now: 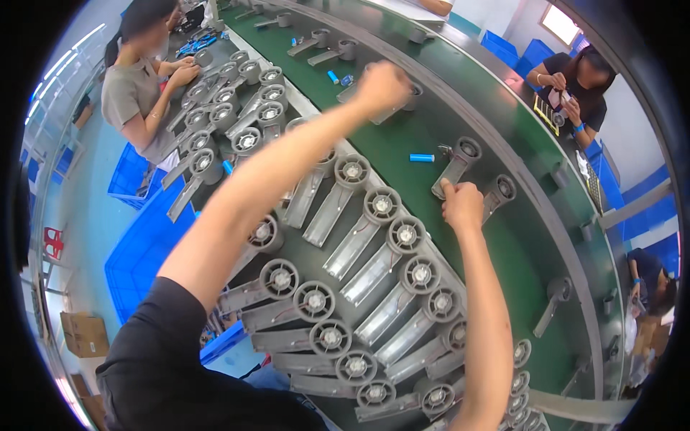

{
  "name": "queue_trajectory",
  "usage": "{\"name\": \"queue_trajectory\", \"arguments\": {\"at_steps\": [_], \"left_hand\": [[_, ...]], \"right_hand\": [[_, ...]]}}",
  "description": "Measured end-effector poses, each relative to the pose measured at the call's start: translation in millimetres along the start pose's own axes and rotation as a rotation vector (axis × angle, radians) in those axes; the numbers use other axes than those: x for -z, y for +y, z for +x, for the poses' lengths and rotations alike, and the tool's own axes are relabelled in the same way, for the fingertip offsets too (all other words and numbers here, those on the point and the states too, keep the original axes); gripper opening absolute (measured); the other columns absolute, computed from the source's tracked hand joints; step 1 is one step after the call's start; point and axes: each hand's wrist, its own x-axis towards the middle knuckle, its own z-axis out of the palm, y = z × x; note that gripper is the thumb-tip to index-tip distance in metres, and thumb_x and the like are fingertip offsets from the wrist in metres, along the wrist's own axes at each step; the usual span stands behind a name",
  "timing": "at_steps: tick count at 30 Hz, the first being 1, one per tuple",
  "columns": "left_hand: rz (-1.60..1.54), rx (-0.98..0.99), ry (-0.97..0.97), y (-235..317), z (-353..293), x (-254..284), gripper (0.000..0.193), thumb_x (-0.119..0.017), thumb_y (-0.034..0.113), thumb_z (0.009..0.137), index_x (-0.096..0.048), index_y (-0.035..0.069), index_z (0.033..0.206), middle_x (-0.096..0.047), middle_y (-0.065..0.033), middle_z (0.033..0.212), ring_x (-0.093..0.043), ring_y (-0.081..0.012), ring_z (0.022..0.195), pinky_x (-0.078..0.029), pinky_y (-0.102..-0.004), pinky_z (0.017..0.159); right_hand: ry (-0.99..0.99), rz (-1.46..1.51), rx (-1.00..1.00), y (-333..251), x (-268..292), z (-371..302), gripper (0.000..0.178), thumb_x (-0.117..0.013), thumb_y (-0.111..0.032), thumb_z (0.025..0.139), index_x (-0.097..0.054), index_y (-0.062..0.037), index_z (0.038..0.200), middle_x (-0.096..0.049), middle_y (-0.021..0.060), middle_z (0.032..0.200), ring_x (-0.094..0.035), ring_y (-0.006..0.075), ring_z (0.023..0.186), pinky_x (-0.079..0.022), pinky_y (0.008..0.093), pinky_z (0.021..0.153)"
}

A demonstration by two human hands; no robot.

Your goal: Assembling small electronic components onto a base fixture on an assembly line.

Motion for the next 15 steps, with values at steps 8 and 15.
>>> {"name": "queue_trajectory", "arguments": {"at_steps": [8, 15], "left_hand": [[0.681, 0.221, -0.248, -211, 108, 40, 0.052, -0.047, 0.022, 0.09, -0.04, 0.01, 0.14, -0.044, -0.0254, 0.141, -0.041, -0.0413, 0.133, -0.032, -0.0563, 0.107], [0.764, -0.094, -0.218, -252, 107, 53, 0.028, -0.043, 0.016, 0.096, -0.052, 0.006, 0.12, -0.06, -0.0243, 0.109, -0.059, -0.0432, 0.106, -0.051, -0.0506, 0.087]], "right_hand": [[0.219, -0.294, 0.309, -2, 56, -74, 0.031, -0.07, -0.028, 0.086, -0.066, 0.0026, 0.088, -0.054, 0.015, 0.055, -0.055, 0.0296, 0.05, -0.044, 0.0403, 0.055], [0.265, -0.303, -0.045, 16, 133, -186, 0.02, -0.071, -0.016, 0.086, -0.066, 0.0025, 0.09, -0.042, 0.0036, 0.051, -0.038, 0.0099, 0.049, -0.03, 0.0286, 0.047]]}}
